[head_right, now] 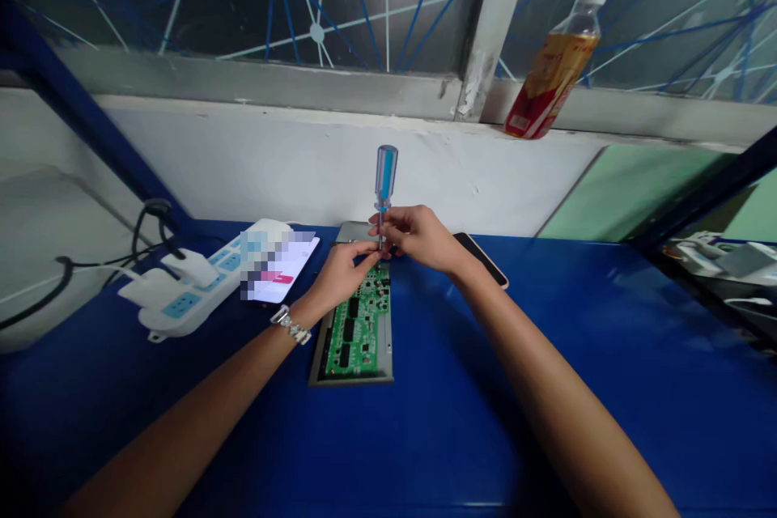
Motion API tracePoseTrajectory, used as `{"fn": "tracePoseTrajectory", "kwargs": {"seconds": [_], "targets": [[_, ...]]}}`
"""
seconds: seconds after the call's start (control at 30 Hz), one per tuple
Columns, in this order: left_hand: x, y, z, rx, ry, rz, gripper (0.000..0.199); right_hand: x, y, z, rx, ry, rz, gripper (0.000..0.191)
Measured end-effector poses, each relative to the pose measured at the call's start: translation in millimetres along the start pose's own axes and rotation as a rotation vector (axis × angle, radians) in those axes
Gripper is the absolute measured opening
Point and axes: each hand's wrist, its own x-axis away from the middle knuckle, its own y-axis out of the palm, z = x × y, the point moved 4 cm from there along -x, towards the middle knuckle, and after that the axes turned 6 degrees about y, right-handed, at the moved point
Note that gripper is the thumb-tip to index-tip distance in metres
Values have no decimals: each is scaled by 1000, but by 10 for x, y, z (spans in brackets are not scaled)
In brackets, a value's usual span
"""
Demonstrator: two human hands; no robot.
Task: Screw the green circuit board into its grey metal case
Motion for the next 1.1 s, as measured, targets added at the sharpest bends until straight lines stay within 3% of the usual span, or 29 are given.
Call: {"fn": "tracePoseTrajectory", "kwargs": {"seconds": [0.2, 0.33, 0.67, 0.73, 0.93, 1.1], "targets": [[0, -4, 10, 41, -3, 70, 12, -34, 8, 48, 5, -43, 97, 18], [0, -6, -67, 44, -51, 136, 13, -48, 5, 77, 3, -58, 180, 24], [-8, -3, -61, 56, -106, 120, 9, -64, 54, 112, 95, -73, 357, 28], [-3, 2, -65, 42, -95, 109, 5, -58, 37, 84, 96, -64, 327, 24], [12, 16, -69, 29, -42, 29, 11, -14, -6, -3, 22, -21, 37, 33], [9, 9, 6, -29, -11, -3, 16, -41, -35, 66, -10, -30, 110, 23]]}}
